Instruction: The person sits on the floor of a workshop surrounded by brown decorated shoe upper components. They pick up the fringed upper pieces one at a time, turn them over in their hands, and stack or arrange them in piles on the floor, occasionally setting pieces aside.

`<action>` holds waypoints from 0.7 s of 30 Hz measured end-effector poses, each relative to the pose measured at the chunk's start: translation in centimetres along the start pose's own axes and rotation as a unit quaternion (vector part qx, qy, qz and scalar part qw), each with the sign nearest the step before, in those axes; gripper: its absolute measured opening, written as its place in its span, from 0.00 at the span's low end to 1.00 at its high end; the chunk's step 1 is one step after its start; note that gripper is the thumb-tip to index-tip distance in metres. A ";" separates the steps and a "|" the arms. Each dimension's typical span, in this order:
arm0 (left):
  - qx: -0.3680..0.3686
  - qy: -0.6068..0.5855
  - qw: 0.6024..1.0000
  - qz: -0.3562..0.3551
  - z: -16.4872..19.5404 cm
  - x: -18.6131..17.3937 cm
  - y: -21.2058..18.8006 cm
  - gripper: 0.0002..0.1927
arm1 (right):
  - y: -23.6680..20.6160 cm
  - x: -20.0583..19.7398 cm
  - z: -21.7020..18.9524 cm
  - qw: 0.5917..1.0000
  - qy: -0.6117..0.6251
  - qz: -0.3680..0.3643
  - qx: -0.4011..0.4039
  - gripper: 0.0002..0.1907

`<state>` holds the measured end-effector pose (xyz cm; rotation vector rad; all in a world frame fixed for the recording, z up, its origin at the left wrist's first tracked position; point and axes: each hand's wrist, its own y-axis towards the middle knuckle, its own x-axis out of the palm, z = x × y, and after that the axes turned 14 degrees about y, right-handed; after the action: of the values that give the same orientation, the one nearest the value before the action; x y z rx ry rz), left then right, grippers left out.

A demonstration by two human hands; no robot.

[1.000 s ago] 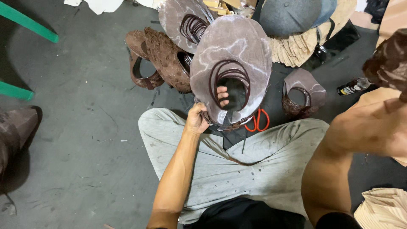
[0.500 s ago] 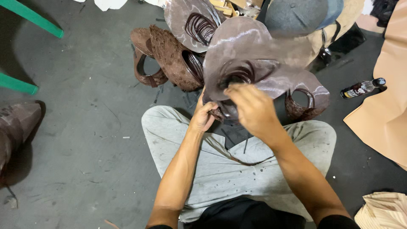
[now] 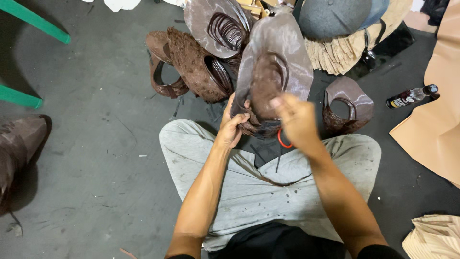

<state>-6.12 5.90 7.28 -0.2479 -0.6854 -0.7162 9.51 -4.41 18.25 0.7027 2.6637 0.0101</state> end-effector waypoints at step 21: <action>-0.025 -0.003 0.999 0.032 0.5 0.0 0.1 0.40 | 2.9 -16.8 19.5 0.887 -0.448 -0.031 0.110 0.14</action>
<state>-6.30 6.23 7.62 -0.3166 -0.6633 -0.6725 31.44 -11.63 6.52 0.5051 1.7934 -0.5154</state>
